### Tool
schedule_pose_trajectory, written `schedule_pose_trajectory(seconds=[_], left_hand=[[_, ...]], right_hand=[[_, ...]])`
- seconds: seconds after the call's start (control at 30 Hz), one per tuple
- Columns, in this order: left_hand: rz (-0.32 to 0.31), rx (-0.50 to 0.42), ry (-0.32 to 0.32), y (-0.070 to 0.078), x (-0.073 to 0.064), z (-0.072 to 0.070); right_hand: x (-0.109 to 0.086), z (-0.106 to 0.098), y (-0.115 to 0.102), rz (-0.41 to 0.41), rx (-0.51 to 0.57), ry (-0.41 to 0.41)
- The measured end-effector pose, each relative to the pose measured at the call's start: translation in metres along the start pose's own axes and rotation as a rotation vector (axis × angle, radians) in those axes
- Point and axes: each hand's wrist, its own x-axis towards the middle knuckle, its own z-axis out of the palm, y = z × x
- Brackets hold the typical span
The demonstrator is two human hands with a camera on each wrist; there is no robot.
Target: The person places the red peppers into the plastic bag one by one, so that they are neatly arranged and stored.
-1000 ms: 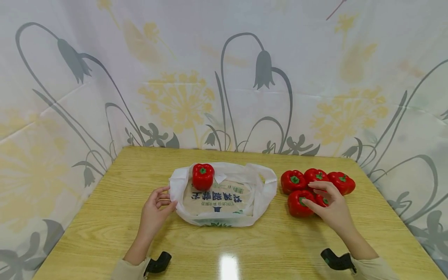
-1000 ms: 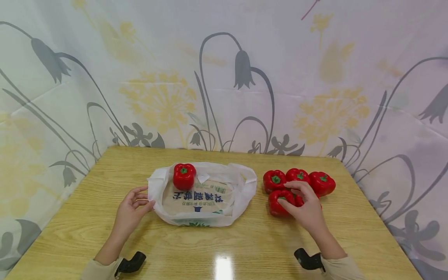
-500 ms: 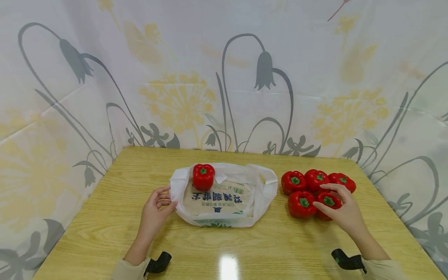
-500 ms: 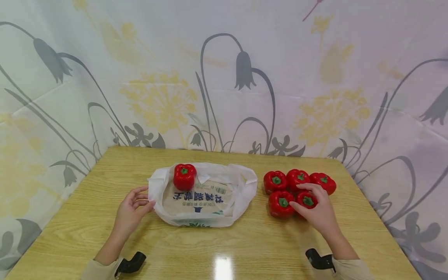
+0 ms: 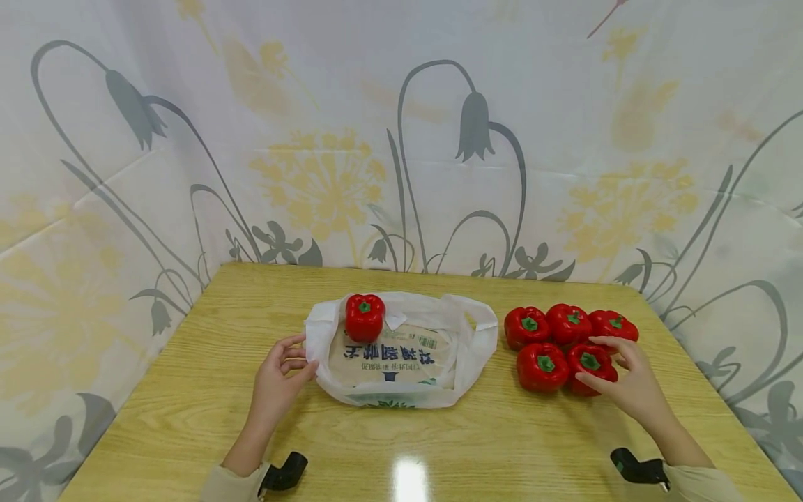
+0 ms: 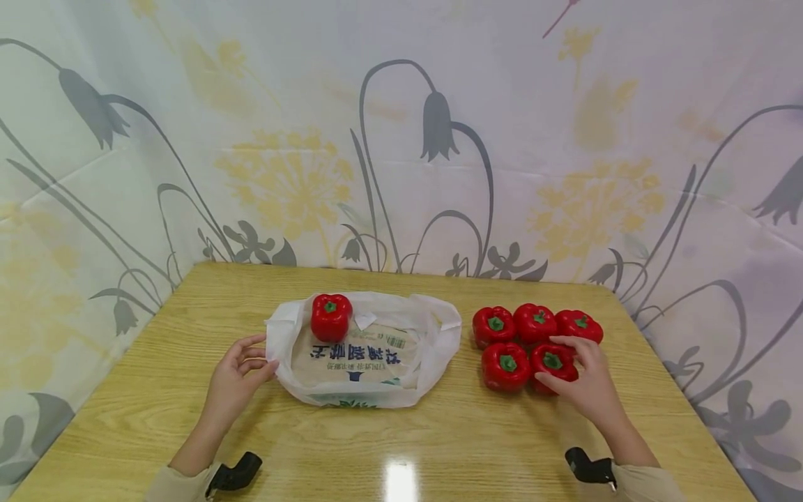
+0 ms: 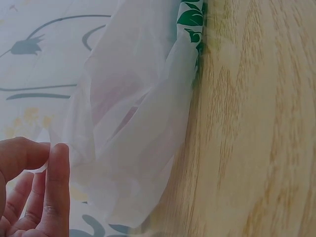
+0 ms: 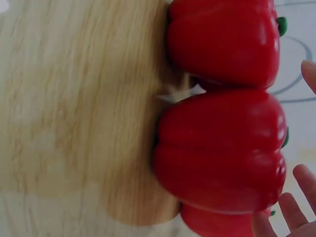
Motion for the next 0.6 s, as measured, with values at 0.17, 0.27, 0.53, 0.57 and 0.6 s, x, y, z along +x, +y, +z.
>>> schedule_pose_trajectory(seconds=[0.17, 0.27, 0.53, 0.57, 0.6], left_hand=[[-0.003, -0.003, -0.002, 0.001, 0.000, 0.000], [-0.005, -0.003, -0.004, 0.001, -0.001, 0.000], [-0.011, -0.001, -0.004, 0.001, -0.001, -0.001], [-0.011, -0.003, -0.004, 0.001, -0.001, -0.001], [-0.011, -0.004, -0.004, 0.001, -0.001, -0.001]], right_hand=[[-0.003, -0.002, 0.007, 0.077, -0.001, -0.053], [-0.006, -0.002, 0.015, 0.127, 0.011, -0.096], [-0.011, 0.002, 0.032, 0.164, 0.071, -0.137], [-0.011, 0.003, 0.033, 0.168, 0.076, -0.137], [-0.012, 0.003, 0.034, 0.174, 0.084, -0.137]])
